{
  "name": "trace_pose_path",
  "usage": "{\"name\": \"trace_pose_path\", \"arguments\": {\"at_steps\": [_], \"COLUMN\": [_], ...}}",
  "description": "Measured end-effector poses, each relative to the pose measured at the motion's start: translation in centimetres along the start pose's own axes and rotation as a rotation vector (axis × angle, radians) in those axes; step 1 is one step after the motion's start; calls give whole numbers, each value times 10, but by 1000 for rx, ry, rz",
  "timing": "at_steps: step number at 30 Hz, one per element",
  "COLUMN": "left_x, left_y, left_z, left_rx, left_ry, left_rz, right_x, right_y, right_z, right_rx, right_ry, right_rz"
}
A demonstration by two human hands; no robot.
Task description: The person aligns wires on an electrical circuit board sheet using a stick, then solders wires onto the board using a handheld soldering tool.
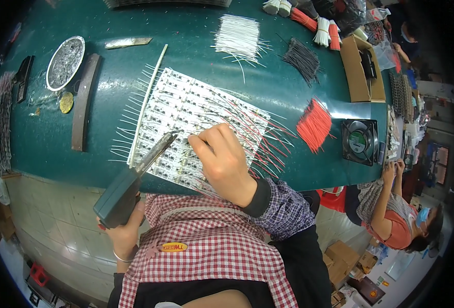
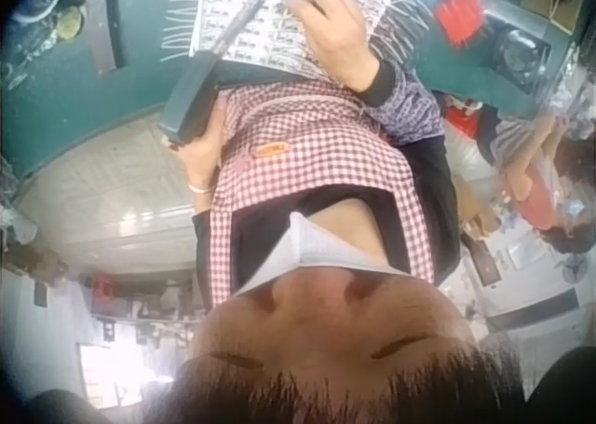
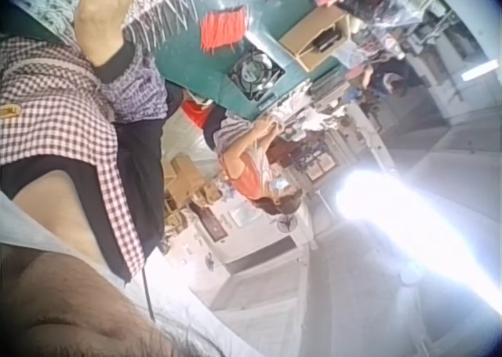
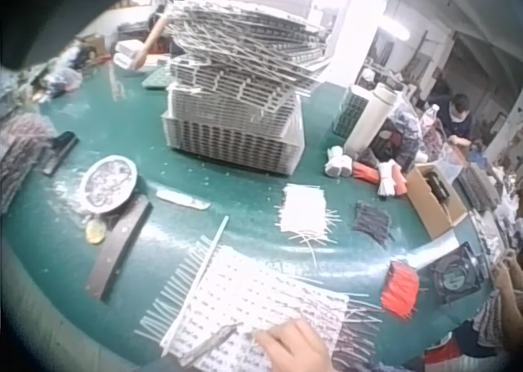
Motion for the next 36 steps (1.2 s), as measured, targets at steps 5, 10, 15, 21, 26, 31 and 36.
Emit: {"name": "trace_pose_path", "arguments": {"at_steps": [5, 10, 15, 21, 26, 31, 36], "left_x": [-2, -2, 2, 8, 9, 12, 15], "left_y": [-3, -2, 1, 10, 12, 14, 14], "left_z": [2, 2, 1, -5, -2, -7, -14], "left_rx": [0, -15, -9, 51, 13, 17, 55], "left_ry": [-5, -17, 28, 97, 82, 119, 161], "left_rz": [-4, 6, 22, 80, 65, 97, 114], "right_x": [-5, -5, -3, -4, -3, -2, -2], "right_y": [5, 7, 10, 12, 12, 12, 13], "right_z": [0, -1, -4, -7, -7, -7, -8], "right_rx": [30, 23, 4, 2, 7, -12, -29], "right_ry": [29, 49, 38, 55, 38, 17, 20], "right_rz": [18, 34, 67, 102, 139, 161, 189]}}
Point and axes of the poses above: each hand's wrist, its own x-axis towards the middle knuckle, its own y-axis out of the palm, z = x × y, the point moved 6 cm from there along x, towards the middle knuckle
